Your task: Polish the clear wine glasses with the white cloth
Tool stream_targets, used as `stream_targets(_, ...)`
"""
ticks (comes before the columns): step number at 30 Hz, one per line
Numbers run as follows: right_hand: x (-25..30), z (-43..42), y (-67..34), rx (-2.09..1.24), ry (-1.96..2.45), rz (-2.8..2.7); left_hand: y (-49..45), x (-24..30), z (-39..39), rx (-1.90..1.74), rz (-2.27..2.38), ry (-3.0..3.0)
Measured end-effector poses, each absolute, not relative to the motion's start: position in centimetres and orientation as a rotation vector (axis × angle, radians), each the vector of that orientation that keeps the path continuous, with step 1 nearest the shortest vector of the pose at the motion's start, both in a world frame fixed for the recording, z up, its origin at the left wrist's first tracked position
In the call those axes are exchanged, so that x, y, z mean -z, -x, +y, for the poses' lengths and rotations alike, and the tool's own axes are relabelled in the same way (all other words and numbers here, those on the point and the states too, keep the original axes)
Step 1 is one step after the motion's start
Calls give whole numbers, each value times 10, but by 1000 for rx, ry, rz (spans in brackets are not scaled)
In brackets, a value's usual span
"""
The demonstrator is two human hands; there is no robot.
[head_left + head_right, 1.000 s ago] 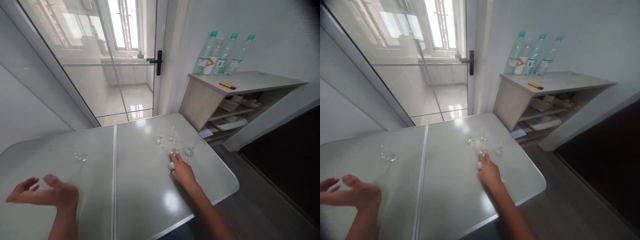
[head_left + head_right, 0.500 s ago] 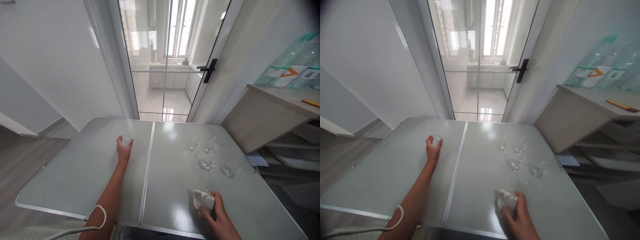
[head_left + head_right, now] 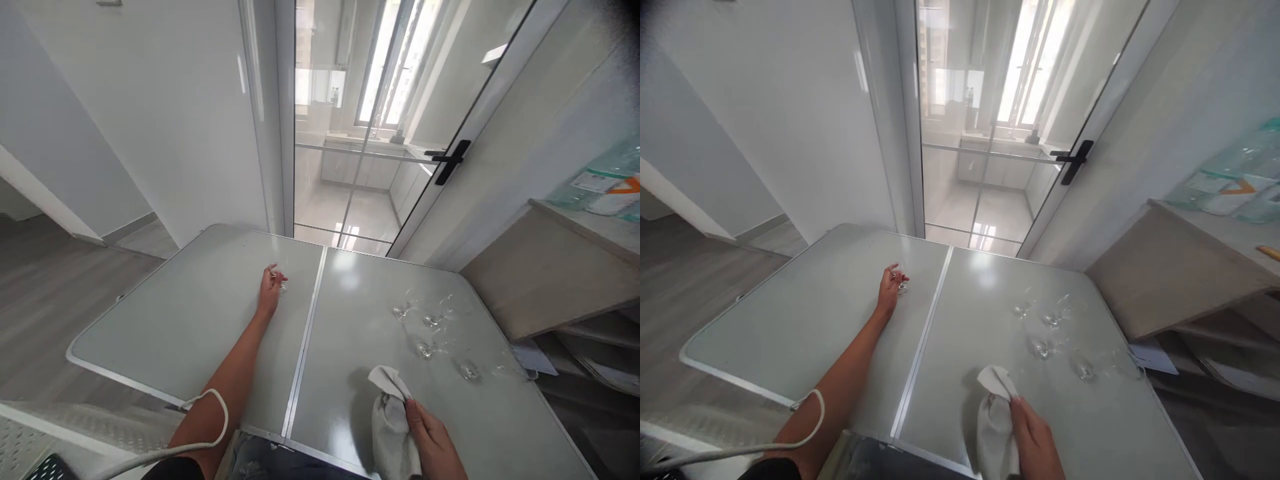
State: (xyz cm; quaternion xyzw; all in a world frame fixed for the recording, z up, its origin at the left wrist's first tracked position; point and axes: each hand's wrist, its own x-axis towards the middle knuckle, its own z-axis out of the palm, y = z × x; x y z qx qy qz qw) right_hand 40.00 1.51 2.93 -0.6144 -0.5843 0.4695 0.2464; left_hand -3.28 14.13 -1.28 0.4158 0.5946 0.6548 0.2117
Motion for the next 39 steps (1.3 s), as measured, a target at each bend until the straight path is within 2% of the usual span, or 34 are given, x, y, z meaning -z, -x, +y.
stream_targets(6, -31, 18, -394, -1252, 1543, -1606, -4, -3, 121, -1731, 1629, -1427)
stream_targets(9, -34, 24, -398, -1306, 1561, -1442, -24, -4, 112, -1657, 1621, -1570)
stream_targets(16, -58, 63, -358, -1446, 1243, -1077, -52, -3, 100, -1540, 1557, -1928)
stream_targets(18, -65, 78, -336, -1262, 1274, -1122, -57, -3, 98, -1510, 1554, -2118)
stream_targets(22, -76, 98, -297, -666, 1165, -1501, -67, -5, 95, -1519, 1578, -2318)
stream_targets(24, -75, 100, -287, -597, 1067, -1785, -71, -8, 94, -1517, 1600, -2365)
stream_targets(27, -72, 94, -290, -778, 1009, -2028, -73, -12, 90, -1471, 1598, -2460)
stream_targets(33, -94, 93, -315, -1499, 1001, -1940, -85, -18, 80, -1271, 1328, -2733)
stream_targets(36, -102, 97, -318, -1611, 1003, -1827, -95, -24, 76, -1210, 1313, -2514)
stream_targets(39, -94, 98, -321, -1552, 1009, -1777, -102, -33, 75, -1080, 1159, -1971)
